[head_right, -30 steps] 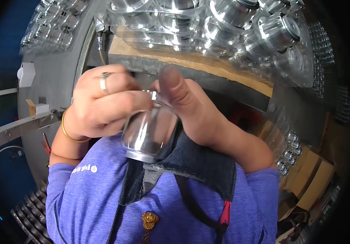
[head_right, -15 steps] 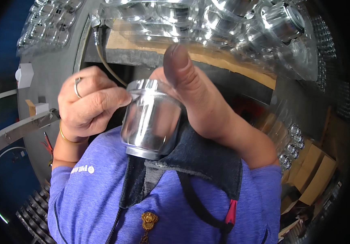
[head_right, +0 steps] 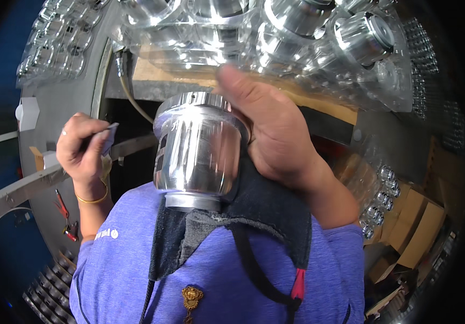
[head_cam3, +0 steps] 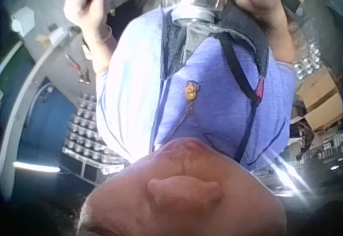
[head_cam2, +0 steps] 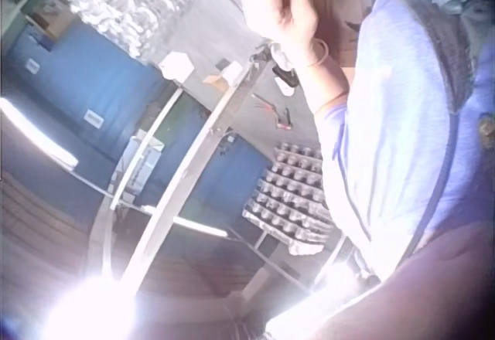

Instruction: The person assembles cylindrical metal components by hand, taking them from plastic trays and cardboard boxes and fitting them together.

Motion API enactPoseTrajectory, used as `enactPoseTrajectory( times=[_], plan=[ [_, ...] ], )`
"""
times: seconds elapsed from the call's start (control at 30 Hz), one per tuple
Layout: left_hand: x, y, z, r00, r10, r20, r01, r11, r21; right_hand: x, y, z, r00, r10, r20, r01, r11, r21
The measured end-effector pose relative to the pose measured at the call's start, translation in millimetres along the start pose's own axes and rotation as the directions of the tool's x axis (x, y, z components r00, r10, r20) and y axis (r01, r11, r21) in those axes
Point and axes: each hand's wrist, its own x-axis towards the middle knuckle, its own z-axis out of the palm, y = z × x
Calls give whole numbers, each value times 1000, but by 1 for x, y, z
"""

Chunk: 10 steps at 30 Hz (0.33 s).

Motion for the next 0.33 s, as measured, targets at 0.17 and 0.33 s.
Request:
enactPoseTrajectory(
  times=[0.17, 0.33],
  plan=[
    [-8, -6, 8, 978, -150, -142, 139, 987, -83, 9, 0, 7, 994, 73, -85, -80, 993, -84],
    [-14, -12, 5, 983, -153, -97, 151, 988, -27, 22, 0, 10, 992, 116, -58, -119, 992, -50]
  ],
)
